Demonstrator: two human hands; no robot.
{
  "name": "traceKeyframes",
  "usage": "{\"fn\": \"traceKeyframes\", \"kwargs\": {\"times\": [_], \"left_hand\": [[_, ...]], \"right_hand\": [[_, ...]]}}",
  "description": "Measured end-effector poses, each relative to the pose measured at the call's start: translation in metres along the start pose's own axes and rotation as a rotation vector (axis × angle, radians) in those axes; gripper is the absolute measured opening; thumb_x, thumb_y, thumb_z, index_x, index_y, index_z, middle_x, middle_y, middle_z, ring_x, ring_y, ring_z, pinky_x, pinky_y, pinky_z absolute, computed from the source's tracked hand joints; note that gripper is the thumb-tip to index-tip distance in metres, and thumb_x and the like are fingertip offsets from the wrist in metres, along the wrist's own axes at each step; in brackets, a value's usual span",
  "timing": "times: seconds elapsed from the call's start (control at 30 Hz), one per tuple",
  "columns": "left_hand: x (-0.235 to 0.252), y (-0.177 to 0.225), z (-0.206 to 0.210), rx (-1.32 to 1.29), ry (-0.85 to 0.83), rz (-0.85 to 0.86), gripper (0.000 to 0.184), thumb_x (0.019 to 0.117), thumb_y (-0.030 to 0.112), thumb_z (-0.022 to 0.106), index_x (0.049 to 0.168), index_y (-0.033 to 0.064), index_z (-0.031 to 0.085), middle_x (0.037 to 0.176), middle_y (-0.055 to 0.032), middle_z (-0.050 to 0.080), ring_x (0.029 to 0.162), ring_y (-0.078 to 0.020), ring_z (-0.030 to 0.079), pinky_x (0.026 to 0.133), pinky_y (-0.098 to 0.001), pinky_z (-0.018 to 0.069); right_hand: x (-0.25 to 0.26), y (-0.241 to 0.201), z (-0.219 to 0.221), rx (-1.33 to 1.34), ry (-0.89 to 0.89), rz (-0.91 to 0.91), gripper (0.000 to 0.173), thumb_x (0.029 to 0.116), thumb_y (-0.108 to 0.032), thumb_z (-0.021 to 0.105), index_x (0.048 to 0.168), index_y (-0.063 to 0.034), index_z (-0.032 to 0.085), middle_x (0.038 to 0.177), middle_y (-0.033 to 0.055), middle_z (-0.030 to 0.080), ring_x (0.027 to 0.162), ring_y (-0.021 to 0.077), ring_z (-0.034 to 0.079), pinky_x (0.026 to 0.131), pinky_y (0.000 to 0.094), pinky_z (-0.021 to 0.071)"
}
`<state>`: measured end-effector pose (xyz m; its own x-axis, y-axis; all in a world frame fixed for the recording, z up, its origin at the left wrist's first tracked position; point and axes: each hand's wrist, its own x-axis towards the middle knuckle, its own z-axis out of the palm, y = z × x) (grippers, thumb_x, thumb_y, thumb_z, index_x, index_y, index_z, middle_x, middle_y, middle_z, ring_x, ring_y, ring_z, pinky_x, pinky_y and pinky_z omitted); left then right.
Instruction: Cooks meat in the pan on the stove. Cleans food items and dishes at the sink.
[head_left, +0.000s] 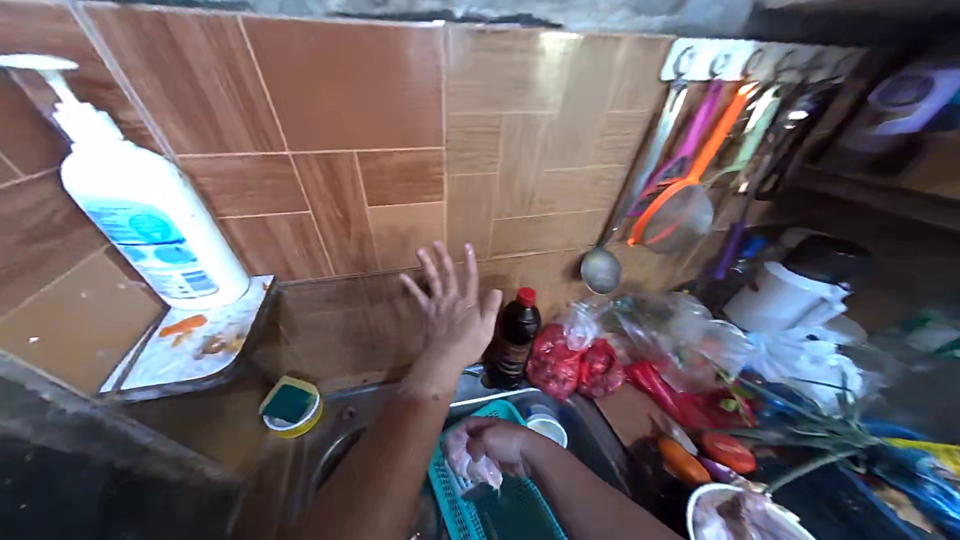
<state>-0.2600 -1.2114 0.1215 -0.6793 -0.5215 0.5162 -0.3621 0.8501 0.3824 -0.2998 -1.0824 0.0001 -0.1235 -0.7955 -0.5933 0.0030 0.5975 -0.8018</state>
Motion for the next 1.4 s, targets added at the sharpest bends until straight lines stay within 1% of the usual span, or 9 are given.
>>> {"fn": "traceKeyframes", "kwargs": {"times": [0.1, 0.2, 0.3, 0.37, 0.63, 0.73, 0.87, 1.17, 1.4], "left_hand": [[-0.003, -0.036, -0.004, -0.357, 0.151, -0.101, 0.070, 0.1085, 0.043, 0.023, 0.165, 0.0033, 0.011, 0.170, -0.0268, 0.000, 0.158, -0.0440, -0.006, 0.122, -0.0697, -0.0035], [-0.049, -0.089, 0.015, -0.688, 0.257, -0.578, 0.064, 0.1112, 0.033, 0.036, 0.164, 0.0042, 0.014, 0.168, -0.0219, 0.021, 0.154, -0.0326, 0.027, 0.125, -0.0501, 0.0248], [-0.114, -0.123, 0.054, -0.840, -0.107, -1.052, 0.047, 0.1130, 0.027, 0.038, 0.148, -0.0030, 0.044, 0.146, -0.0267, 0.051, 0.131, -0.0369, 0.053, 0.108, -0.0515, 0.0443], [-0.151, -0.134, 0.083, -0.983, -0.300, -1.159, 0.044, 0.1126, 0.025, 0.039, 0.145, -0.0034, 0.046, 0.142, -0.0256, 0.054, 0.125, -0.0357, 0.059, 0.103, -0.0483, 0.0496], [-0.186, -0.119, 0.103, -1.288, -0.408, -1.156, 0.027, 0.1091, 0.010, 0.048, 0.128, -0.0034, 0.061, 0.111, -0.0155, 0.068, 0.094, -0.0197, 0.069, 0.086, -0.0355, 0.0580], [-0.185, -0.122, 0.104, -1.331, -0.444, -1.152, 0.026, 0.1078, 0.010, 0.051, 0.129, -0.0023, 0.062, 0.114, -0.0151, 0.069, 0.097, -0.0198, 0.069, 0.088, -0.0350, 0.0578], [-0.184, -0.123, 0.100, -1.334, -0.452, -1.065, 0.027, 0.1011, 0.004, 0.062, 0.127, -0.0036, 0.063, 0.118, -0.0138, 0.069, 0.102, -0.0183, 0.069, 0.092, -0.0338, 0.0571], [-0.192, -0.113, 0.112, -1.169, -0.368, -0.950, 0.043, 0.0853, -0.006, 0.075, 0.126, -0.0059, 0.063, 0.120, -0.0162, 0.068, 0.107, -0.0174, 0.067, 0.095, -0.0323, 0.0556], [-0.193, -0.102, 0.131, -0.995, -0.147, -0.921, 0.012, 0.0945, 0.012, 0.074, 0.098, 0.0015, 0.077, 0.093, -0.0075, 0.076, 0.089, -0.0117, 0.071, 0.088, -0.0325, 0.0581]], "right_hand": [[0.040, 0.000, 0.006, 0.061, -0.015, 0.080, 0.038, 0.0995, -0.003, 0.049, 0.138, -0.0050, 0.052, 0.112, 0.0114, 0.064, 0.094, 0.0192, 0.063, 0.083, 0.0411, 0.0546], [0.063, 0.004, 0.016, 0.215, 0.023, 0.208, 0.020, 0.1024, -0.010, 0.044, 0.118, -0.0091, 0.057, 0.085, 0.0037, 0.061, 0.069, 0.0130, 0.059, 0.062, 0.0321, 0.0509], [0.075, 0.006, 0.016, 0.250, 0.026, 0.261, 0.023, 0.1059, -0.015, 0.043, 0.121, -0.0122, 0.060, 0.084, 0.0023, 0.061, 0.067, 0.0111, 0.058, 0.059, 0.0294, 0.0491], [0.080, 0.007, 0.015, 0.208, 0.014, 0.263, 0.025, 0.1059, -0.015, 0.044, 0.125, -0.0134, 0.060, 0.087, 0.0020, 0.063, 0.069, 0.0107, 0.058, 0.060, 0.0289, 0.0493], [0.073, 0.007, 0.003, -0.207, -0.016, 0.264, 0.027, 0.0995, -0.007, 0.052, 0.126, -0.0017, 0.058, 0.102, 0.0099, 0.062, 0.087, 0.0176, 0.061, 0.078, 0.0400, 0.0525], [0.071, 0.007, -0.002, -0.367, -0.044, 0.237, 0.032, 0.1005, -0.010, 0.055, 0.132, -0.0006, 0.057, 0.114, 0.0161, 0.063, 0.099, 0.0245, 0.061, 0.087, 0.0482, 0.0512], [0.071, 0.010, -0.005, -0.334, -0.042, 0.187, 0.035, 0.1060, -0.019, 0.054, 0.137, -0.0032, 0.057, 0.119, 0.0157, 0.064, 0.102, 0.0237, 0.063, 0.092, 0.0461, 0.0516], [0.068, 0.018, -0.002, -0.187, 0.017, 0.222, 0.035, 0.1027, -0.008, 0.051, 0.137, -0.0014, 0.054, 0.121, 0.0166, 0.063, 0.104, 0.0238, 0.063, 0.090, 0.0446, 0.0532], [0.065, 0.014, -0.001, -0.255, -0.002, 0.212, 0.034, 0.1013, -0.009, 0.053, 0.134, -0.0009, 0.057, 0.120, 0.0166, 0.064, 0.105, 0.0241, 0.064, 0.092, 0.0456, 0.0530]]}}
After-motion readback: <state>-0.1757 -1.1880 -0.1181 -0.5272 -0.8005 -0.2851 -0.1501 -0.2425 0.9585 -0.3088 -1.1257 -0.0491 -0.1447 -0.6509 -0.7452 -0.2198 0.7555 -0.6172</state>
